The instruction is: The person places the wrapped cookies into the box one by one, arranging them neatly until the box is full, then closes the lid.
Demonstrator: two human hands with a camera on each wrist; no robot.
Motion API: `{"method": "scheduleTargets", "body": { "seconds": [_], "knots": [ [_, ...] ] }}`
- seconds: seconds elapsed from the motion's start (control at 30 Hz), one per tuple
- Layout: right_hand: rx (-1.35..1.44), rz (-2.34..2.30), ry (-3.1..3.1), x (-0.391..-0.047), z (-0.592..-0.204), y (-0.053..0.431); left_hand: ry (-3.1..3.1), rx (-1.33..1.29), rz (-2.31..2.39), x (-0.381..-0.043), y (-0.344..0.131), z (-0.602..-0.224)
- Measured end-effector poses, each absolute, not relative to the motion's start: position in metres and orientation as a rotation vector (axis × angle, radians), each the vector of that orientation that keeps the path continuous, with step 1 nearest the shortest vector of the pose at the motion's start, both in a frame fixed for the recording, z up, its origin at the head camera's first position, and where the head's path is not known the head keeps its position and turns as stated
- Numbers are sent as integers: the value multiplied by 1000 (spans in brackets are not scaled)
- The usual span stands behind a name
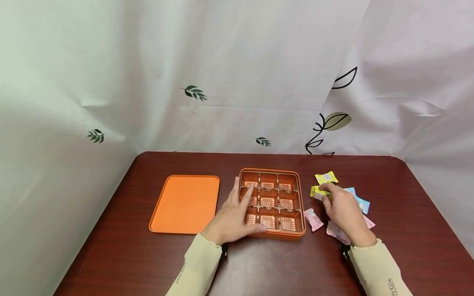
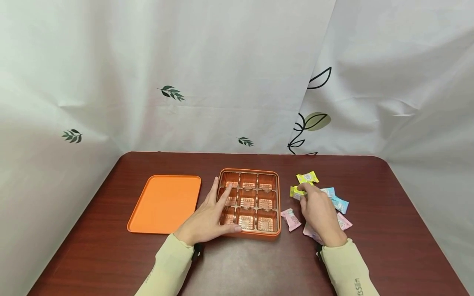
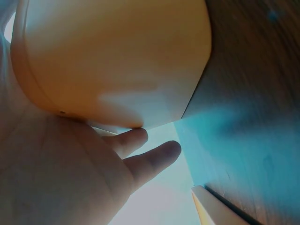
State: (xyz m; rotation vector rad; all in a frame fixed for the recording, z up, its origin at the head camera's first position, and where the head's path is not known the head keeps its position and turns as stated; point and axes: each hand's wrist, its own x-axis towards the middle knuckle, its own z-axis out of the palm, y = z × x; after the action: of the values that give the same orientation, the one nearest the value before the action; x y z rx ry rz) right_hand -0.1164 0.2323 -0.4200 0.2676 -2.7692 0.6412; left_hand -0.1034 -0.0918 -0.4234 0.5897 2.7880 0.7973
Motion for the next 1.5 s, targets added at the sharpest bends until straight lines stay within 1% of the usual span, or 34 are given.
{"method": "scheduleTargets", "body": {
  "seconds": [0.2, 0.5, 0.77, 1.03, 1.27, 1.5],
  "knots": [
    [276, 678, -2698, -117, -421, 230, 2779, 581, 810, -103, -91, -423],
    [178, 859, -2511, -117, -419, 222, 2784, 598, 821, -103, -92, -423],
    [175, 869, -2433, -120, -420, 215, 2779, 600, 828, -102, -92, -422],
    [116, 1004, -2456, -123, -414, 207, 2806, 622, 817, -101, -93, -425],
    [137, 976, -2395, -127, -414, 202, 2811, 603, 815, -101, -93, -425],
    [69, 993, -2385, -127, -413, 195, 2808, 586, 802, -102, -92, -426]
  ]
}}
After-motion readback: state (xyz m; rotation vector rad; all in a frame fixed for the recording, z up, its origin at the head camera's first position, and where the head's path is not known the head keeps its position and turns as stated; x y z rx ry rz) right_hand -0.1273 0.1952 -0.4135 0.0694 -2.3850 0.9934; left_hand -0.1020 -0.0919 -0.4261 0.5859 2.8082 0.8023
